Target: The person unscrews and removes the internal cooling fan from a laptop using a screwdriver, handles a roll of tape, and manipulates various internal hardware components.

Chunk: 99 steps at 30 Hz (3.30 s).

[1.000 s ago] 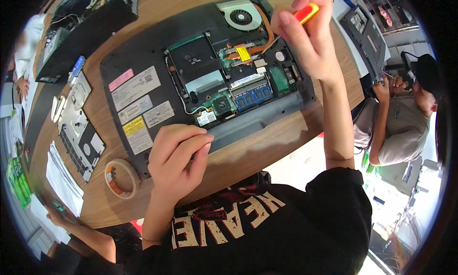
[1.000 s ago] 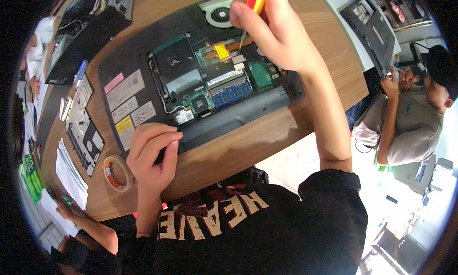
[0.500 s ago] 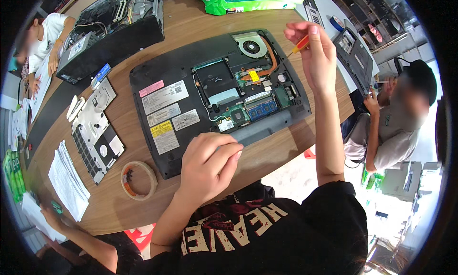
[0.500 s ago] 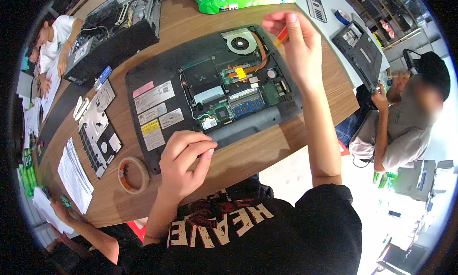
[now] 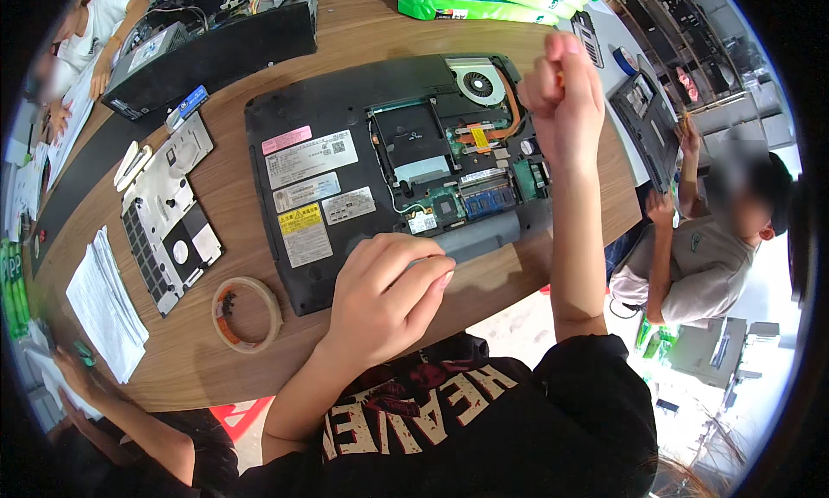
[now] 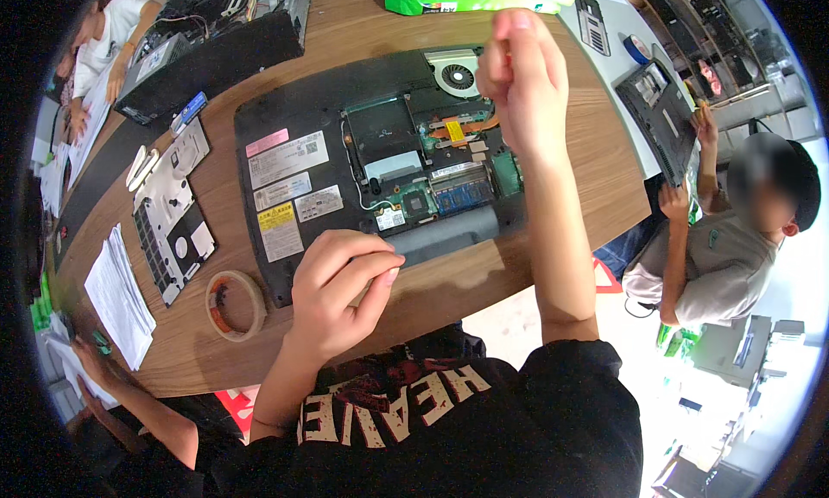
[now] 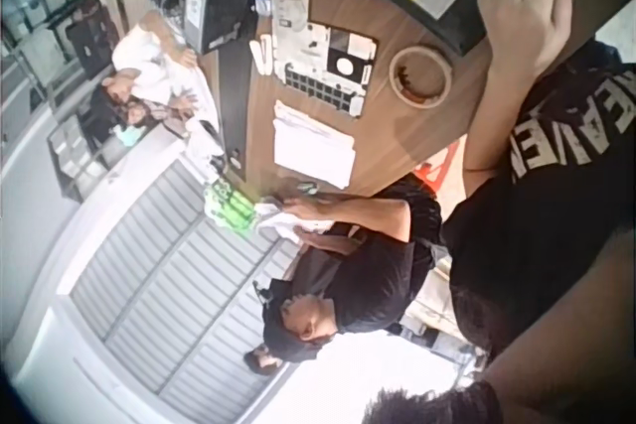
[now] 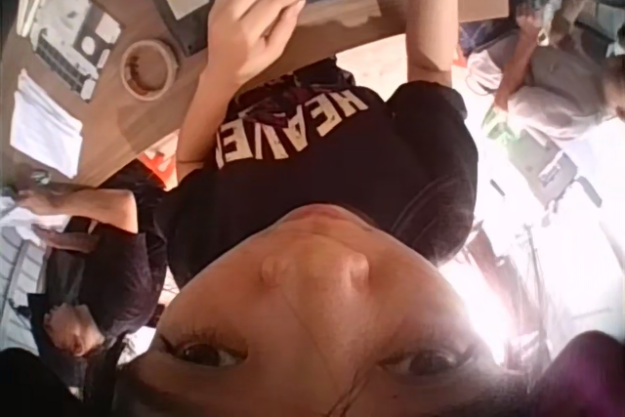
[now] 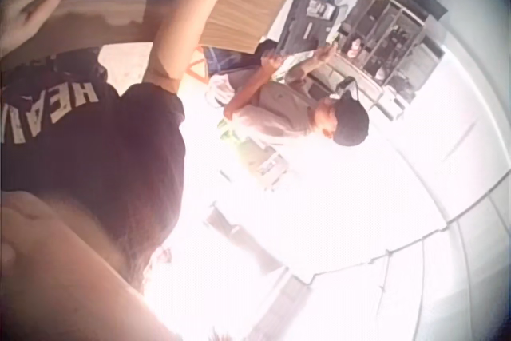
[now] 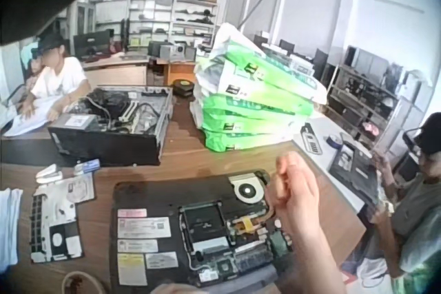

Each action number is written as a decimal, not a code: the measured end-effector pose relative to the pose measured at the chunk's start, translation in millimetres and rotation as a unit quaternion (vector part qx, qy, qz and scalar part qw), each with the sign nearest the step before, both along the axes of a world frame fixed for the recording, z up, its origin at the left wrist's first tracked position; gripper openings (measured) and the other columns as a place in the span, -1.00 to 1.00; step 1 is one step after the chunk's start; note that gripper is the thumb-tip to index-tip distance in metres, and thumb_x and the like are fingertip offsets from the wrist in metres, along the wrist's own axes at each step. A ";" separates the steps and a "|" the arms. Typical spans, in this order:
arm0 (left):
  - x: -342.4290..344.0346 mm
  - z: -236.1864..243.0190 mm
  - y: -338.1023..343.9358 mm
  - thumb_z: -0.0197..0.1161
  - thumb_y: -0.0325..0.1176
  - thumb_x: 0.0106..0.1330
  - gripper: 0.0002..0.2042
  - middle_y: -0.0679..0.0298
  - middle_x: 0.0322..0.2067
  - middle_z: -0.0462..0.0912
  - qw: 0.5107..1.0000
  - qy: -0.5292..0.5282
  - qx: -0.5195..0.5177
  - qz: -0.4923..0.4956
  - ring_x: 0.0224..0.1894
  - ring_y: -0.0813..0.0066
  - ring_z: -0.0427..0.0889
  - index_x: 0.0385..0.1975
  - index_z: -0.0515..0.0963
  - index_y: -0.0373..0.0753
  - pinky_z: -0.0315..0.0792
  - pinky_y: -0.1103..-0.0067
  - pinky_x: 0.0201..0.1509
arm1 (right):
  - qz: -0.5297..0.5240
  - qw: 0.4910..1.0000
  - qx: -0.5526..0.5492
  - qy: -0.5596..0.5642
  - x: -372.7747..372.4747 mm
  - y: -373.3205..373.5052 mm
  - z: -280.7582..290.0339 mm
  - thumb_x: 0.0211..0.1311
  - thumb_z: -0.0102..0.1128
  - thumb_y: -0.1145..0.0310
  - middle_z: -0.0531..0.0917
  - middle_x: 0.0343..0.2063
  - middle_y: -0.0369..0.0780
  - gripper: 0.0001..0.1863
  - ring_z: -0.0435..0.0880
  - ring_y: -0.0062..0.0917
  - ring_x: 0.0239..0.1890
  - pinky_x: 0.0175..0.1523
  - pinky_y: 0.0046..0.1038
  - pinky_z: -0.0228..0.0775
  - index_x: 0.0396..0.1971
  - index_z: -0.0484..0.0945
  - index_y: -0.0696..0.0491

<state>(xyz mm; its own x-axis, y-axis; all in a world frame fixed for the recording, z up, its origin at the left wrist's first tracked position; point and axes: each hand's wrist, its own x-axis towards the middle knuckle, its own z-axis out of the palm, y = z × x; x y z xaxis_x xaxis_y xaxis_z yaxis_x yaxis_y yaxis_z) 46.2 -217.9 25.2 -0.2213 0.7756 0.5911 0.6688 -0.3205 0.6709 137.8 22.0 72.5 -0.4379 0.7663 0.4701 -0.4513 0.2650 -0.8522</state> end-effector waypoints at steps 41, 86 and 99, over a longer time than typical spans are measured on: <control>-1.6 -3.4 -0.5 0.33 -0.63 0.03 -0.86 0.25 -0.34 0.60 0.999 -0.010 0.048 0.003 -0.37 0.31 0.58 -0.41 0.60 -0.29 0.44 0.48 -0.31 | -0.035 0.996 0.068 0.051 28.8 23.4 -34.8 0.40 0.11 0.43 0.58 -0.29 -0.22 -0.81 0.60 -0.42 -0.24 -0.07 -0.36 0.47 -0.05 0.48 0.11; -10.9 -9.0 176.4 0.04 -0.56 0.42 -0.66 0.06 0.02 0.59 0.940 -0.157 -0.210 -0.220 0.12 0.41 0.55 0.18 0.37 -0.43 0.39 0.53 0.20 | 0.023 0.971 0.223 -0.083 46.8 31.4 -19.3 0.40 0.10 0.35 0.68 -0.20 -0.17 -0.74 0.64 -0.55 -0.09 0.00 -0.49 0.46 0.00 0.41 0.12; 6.2 8.9 188.5 0.29 -0.53 0.25 -0.85 0.18 -0.39 0.72 0.983 -0.021 -0.153 -0.099 -0.35 0.50 0.73 -0.21 0.58 -0.40 0.56 0.58 -0.24 | -0.206 0.930 0.303 0.013 43.1 30.6 -23.2 0.05 0.44 0.42 0.63 -0.40 -0.30 -0.75 0.61 -0.56 -0.38 -0.15 -0.53 0.52 -0.21 0.73 -0.01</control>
